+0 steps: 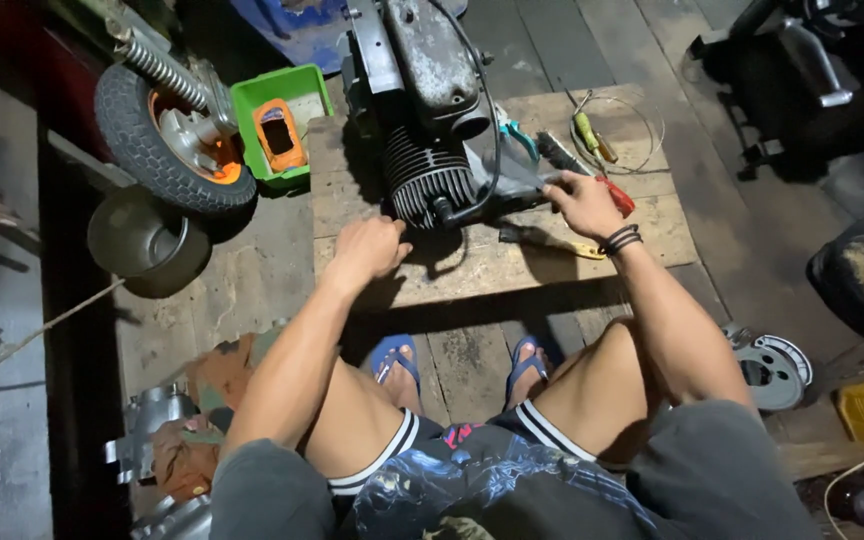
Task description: The person is seated on the floor in a workshop, working on a small engine placed on a wooden board. They repeatedly pull the starter cord, rotate the flywheel by hand, and adjust components on the engine block.
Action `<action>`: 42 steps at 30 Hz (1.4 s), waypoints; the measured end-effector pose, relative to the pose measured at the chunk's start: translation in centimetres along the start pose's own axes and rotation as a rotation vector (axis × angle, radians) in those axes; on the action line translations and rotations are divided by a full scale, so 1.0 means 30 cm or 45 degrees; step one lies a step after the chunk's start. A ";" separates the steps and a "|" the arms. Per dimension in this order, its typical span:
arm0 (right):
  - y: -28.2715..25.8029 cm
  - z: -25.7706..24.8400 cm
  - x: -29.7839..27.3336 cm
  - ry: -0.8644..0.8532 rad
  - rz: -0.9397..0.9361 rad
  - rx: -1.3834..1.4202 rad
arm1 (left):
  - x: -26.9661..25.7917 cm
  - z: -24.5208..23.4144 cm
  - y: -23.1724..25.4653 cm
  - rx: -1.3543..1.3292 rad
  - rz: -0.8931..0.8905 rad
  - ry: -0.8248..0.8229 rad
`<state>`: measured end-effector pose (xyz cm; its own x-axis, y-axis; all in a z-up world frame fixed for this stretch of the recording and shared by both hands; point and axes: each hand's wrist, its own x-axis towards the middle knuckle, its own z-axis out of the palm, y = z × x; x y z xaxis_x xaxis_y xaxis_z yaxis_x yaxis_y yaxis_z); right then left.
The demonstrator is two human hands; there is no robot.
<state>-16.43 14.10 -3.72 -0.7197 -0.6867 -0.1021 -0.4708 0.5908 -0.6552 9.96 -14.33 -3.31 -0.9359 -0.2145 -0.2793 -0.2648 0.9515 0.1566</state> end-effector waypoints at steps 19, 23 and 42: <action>0.006 -0.009 0.026 -0.292 -0.187 -0.164 | 0.028 0.012 -0.033 -0.077 -0.142 -0.178; -0.092 0.007 -0.010 -0.186 -0.076 0.374 | 0.015 -0.019 -0.022 -0.131 -0.155 -0.204; 0.104 -0.018 0.041 -0.495 0.008 -0.148 | 0.048 0.020 -0.090 -0.301 -0.172 -0.138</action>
<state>-19.05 15.33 -5.49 -0.4865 -0.7788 -0.3960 -0.5374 0.6241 -0.5671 9.46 -17.06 -4.69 -0.8616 -0.2988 -0.4103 -0.4440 0.8354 0.3240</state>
